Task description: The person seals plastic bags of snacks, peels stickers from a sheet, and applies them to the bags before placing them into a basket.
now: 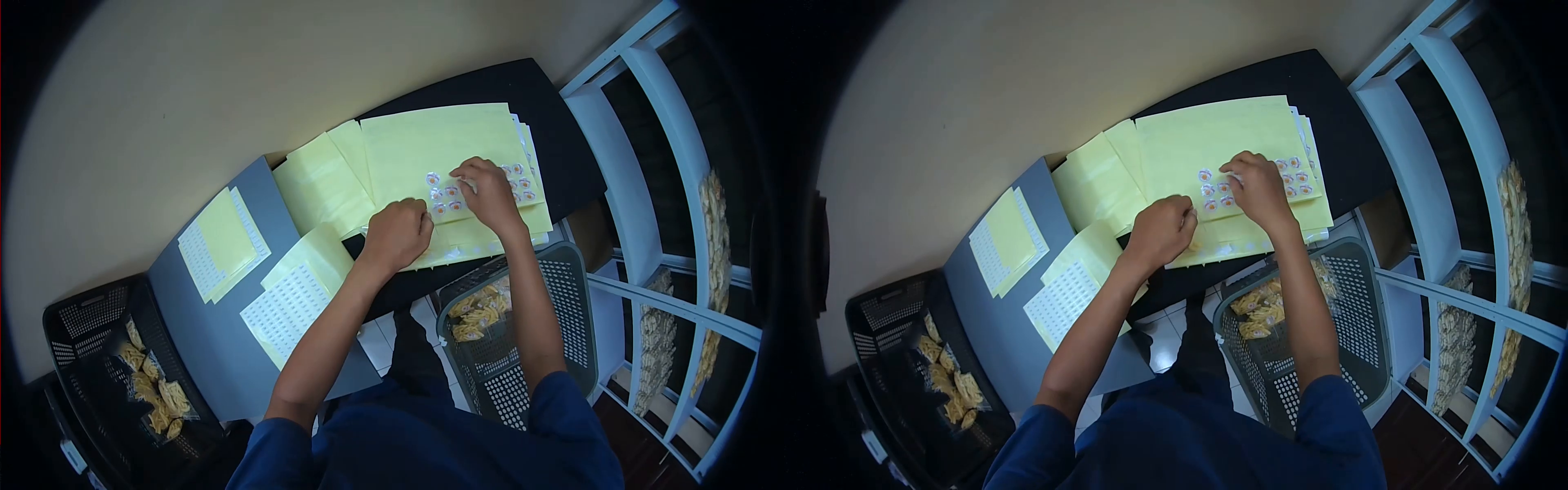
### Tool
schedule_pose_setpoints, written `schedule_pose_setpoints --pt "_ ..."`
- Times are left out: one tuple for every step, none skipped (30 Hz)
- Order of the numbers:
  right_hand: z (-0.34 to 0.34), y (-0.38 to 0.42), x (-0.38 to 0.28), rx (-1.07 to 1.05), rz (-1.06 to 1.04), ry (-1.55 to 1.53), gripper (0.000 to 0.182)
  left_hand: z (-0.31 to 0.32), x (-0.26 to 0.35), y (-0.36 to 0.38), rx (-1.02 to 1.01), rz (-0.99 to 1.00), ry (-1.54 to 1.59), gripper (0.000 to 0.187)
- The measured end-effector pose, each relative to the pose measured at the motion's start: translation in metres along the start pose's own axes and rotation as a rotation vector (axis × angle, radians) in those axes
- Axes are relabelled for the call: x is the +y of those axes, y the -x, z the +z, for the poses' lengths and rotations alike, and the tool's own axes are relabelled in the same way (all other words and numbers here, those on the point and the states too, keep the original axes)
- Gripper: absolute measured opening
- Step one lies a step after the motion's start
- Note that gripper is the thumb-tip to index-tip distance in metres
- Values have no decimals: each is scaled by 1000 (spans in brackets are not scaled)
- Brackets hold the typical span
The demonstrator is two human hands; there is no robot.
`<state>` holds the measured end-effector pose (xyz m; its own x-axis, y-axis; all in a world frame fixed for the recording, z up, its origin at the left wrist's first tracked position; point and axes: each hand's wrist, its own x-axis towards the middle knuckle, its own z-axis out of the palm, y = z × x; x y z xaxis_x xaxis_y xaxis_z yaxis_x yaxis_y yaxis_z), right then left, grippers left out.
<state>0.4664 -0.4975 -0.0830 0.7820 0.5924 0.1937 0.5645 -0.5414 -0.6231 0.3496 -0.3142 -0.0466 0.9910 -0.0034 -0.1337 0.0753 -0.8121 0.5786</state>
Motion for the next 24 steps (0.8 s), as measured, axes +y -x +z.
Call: schedule_pose_setpoints --pt "4 -5 5 -57 -2 10 17 4 -2 -6 -14 21 -65 22" --pt "7 -8 6 -96 -1 40 17 8 -6 -10 36 84 -70 23" --pt "9 -10 7 -135 0 68 17 12 -11 -13 85 146 -74 23" --pt "11 -10 9 -176 2 97 18 16 -15 -16 133 208 -78 24" --pt "12 -11 11 -188 -1 91 18 21 -20 -17 113 203 -80 23" --pt "13 -11 13 -200 -4 85 17 21 -20 -19 94 199 -81 22" --pt "13 -11 14 -210 -9 80 17 20 -21 -21 77 196 -84 22" --pt "12 -13 15 -227 -5 74 17 22 -22 -22 77 221 -68 22" --pt "11 -13 15 -244 -1 69 17 24 -23 -22 77 245 -51 22" --pt "11 -14 16 -260 2 63 16 26 -25 -23 77 270 -36 22" --pt "12 -15 18 -257 -18 64 16 28 -27 -23 49 267 -67 24" --pt "13 -15 20 -254 -37 64 16 30 -28 -22 20 264 -99 26" --pt "13 -16 20 -250 -57 65 16 31 -30 -23 -8 262 -131 28" --pt "14 -17 20 -270 -64 82 15 32 -32 -23 -15 255 -127 28" --pt "12 -19 18 -290 -70 100 14 32 -33 -23 -21 249 -124 28" --pt "11 -20 17 -308 -75 119 14 32 -33 -24 -28 244 -120 28" --pt "12 -21 17 -309 -91 139 12 33 -34 -24 -28 246 -119 28" --pt "12 -22 17 -310 -107 158 11 33 -34 -24 -29 247 -118 28" --pt "13 -23 18 -312 -126 179 10 32 -34 -24 -27 247 -116 28" --pt "14 -24 19 -322 -127 176 8 32 -34 -23 -31 243 -117 28" --pt "15 -25 20 -332 -128 174 7 32 -33 -23 -33 240 -118 28" --pt "15 -26 21 -341 -129 173 6 31 -33 -24 -36 237 -118 28" --pt "15 -27 21 -349 -125 180 5 30 -32 -24 -41 244 -133 27" --pt "15 -28 21 -356 -122 188 5 28 -29 -24 -46 251 -148 25"
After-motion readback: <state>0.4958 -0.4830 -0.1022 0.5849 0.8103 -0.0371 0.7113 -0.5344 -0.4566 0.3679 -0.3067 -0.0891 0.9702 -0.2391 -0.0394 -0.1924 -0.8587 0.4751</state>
